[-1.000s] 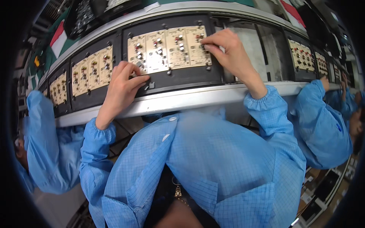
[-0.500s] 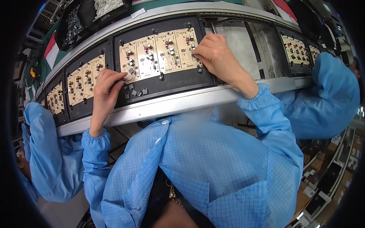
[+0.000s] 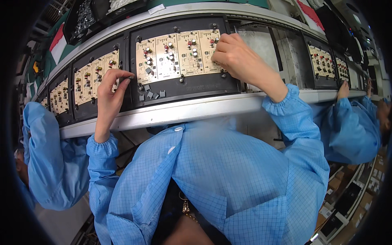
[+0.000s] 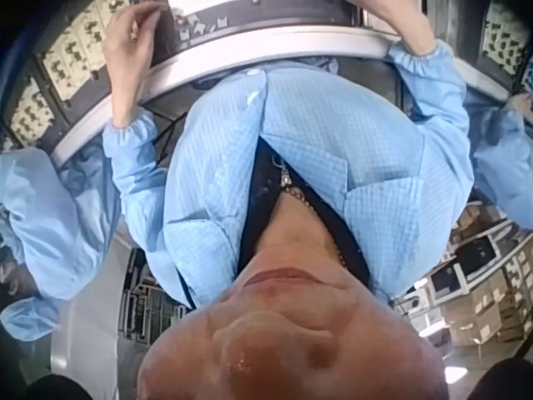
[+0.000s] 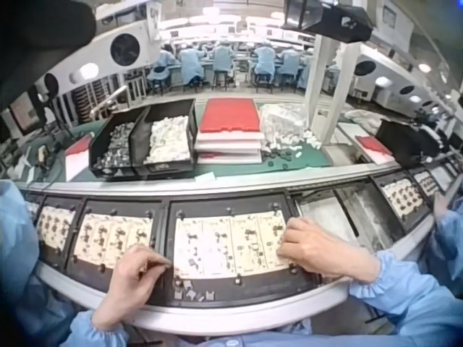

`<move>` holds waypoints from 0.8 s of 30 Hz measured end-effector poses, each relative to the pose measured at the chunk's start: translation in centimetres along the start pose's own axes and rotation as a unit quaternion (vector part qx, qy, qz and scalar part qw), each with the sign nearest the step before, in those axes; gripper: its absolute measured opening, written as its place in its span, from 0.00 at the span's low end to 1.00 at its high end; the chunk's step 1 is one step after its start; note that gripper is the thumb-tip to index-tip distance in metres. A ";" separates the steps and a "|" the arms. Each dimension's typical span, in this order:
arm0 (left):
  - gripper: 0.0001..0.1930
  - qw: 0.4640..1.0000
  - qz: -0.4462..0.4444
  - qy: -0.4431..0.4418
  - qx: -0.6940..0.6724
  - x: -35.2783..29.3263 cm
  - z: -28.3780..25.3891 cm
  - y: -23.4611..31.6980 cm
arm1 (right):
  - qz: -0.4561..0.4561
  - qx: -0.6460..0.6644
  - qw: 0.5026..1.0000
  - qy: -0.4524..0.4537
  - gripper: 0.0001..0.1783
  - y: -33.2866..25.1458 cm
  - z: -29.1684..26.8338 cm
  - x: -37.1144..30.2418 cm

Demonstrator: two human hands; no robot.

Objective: The person assembles electronics along a conveyor line by picking components from bins, attaching them onto circuit boards by hand, and sliding the board trays along the track.

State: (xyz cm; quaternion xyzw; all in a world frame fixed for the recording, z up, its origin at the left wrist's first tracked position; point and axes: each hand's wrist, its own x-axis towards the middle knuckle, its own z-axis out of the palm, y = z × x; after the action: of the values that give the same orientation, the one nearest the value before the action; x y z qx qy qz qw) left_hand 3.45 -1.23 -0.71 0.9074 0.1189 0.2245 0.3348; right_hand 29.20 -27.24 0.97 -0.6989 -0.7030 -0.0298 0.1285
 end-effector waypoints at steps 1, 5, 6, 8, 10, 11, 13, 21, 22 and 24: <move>0.08 1.000 -0.005 0.004 0.002 -0.2 -0.1 -0.1 | -0.006 0.002 1.000 -0.001 0.08 0.0 -0.2 0.1; 0.08 0.999 -0.032 0.032 -0.017 -0.8 -1.3 -0.9 | -0.016 -0.075 0.997 0.011 0.12 -1.4 -1.8 1.9; 0.08 0.999 0.001 0.043 -0.012 -0.5 -1.5 -1.1 | -0.028 -0.073 0.996 0.053 0.12 -2.0 -1.7 3.0; 0.08 0.997 0.045 0.068 -0.001 -0.2 -1.5 -1.4 | -0.061 -0.026 0.992 0.107 0.14 -3.6 -0.3 5.7; 0.08 0.996 0.063 0.056 0.009 0.7 -0.9 -1.3 | -0.104 0.047 0.985 0.131 0.13 -4.8 3.2 8.5; 0.08 0.996 0.074 0.048 0.019 0.8 -0.9 -1.4 | -0.120 0.061 0.982 0.131 0.14 -5.4 4.4 9.6; 0.08 0.995 0.083 0.044 0.030 0.9 -1.0 -1.6 | -0.124 0.043 0.985 0.113 0.13 -5.8 5.7 10.8; 0.09 0.998 0.069 -0.011 -0.006 2.6 0.5 -1.3 | -0.100 0.054 0.985 0.131 0.11 -6.3 6.2 11.0; 0.07 0.997 0.079 -0.018 -0.003 3.2 0.7 -1.4 | -0.082 0.077 0.983 0.147 0.10 -6.0 6.0 10.9; 0.07 0.997 0.070 -0.036 -0.003 3.7 0.9 -1.6 | -0.045 0.114 0.977 0.176 0.08 -5.0 4.7 10.3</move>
State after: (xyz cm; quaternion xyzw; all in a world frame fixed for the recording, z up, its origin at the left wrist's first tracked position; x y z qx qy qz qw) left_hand 6.98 0.84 -1.19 0.9200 0.0421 0.2146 0.3252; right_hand 23.71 -16.27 -0.60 -0.6310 -0.6990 -0.0775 0.3276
